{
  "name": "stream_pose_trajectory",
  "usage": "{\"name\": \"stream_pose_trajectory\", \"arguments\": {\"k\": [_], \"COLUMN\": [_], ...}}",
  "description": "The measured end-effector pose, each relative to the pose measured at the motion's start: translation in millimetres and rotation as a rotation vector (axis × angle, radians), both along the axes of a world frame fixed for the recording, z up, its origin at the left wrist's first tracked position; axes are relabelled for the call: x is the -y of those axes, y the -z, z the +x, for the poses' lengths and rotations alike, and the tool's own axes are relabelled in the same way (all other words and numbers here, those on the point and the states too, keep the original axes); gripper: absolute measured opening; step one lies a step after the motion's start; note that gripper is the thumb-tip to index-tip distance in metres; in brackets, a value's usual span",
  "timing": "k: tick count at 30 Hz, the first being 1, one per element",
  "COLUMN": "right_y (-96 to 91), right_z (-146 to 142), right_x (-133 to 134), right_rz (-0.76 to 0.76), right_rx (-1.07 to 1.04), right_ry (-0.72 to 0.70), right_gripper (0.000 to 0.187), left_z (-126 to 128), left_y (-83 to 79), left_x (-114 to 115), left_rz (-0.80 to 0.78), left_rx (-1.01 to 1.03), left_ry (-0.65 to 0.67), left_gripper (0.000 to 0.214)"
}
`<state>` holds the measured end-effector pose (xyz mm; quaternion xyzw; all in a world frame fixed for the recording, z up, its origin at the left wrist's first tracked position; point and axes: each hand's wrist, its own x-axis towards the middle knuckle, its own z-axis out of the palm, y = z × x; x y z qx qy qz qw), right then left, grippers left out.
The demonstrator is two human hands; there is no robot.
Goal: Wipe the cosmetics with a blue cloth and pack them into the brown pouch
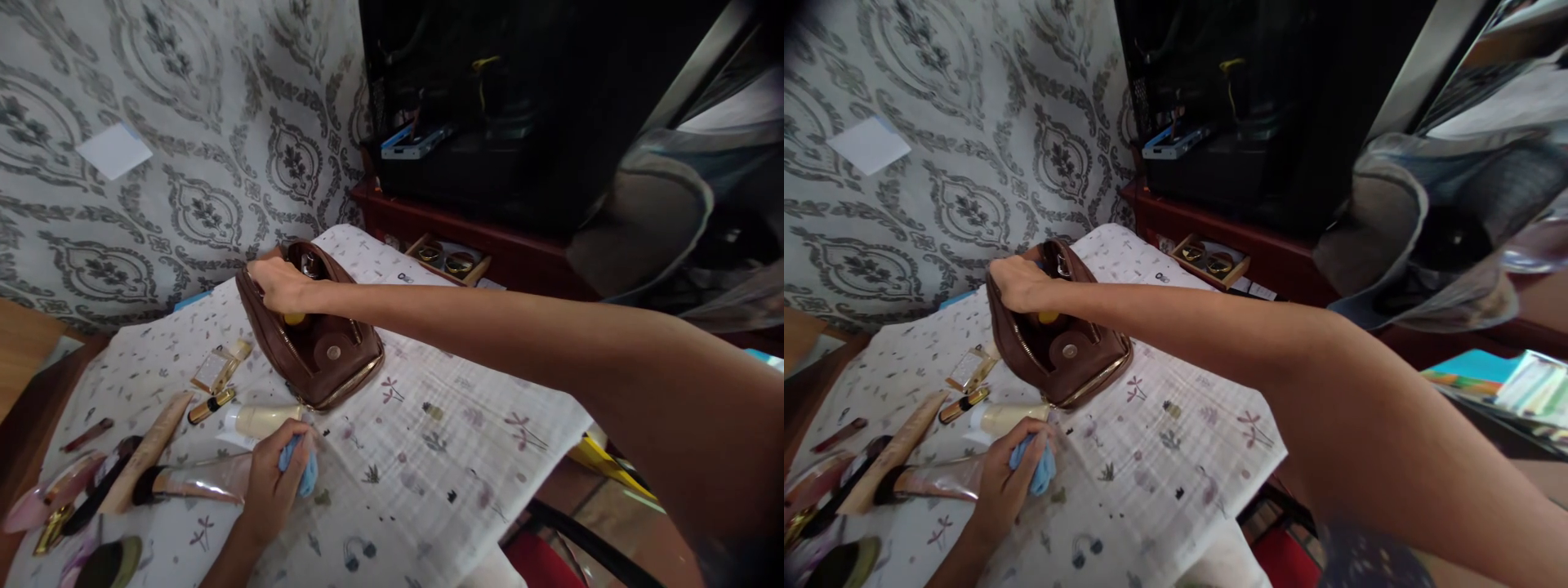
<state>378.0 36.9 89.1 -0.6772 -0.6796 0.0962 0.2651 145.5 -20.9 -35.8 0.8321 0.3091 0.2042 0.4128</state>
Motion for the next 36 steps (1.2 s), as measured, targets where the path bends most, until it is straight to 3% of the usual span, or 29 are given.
{"name": "stream_pose_trajectory", "arguments": {"k": [10, 36], "right_y": [8.8, -0.7], "right_z": [7, 7], "right_x": [-7, -7], "right_rz": [0.058, -0.018], "right_rx": [-0.022, -0.063], "right_ry": [-0.035, 0.049], "right_gripper": [0.031, 0.029], "left_z": [2, -5], "left_y": [-1.1, 9.1], "left_x": [2, -4], "left_rz": [0.076, 0.153], "left_rx": [-0.021, -0.032], "left_ry": [0.028, 0.09], "left_gripper": [0.035, 0.028]}}
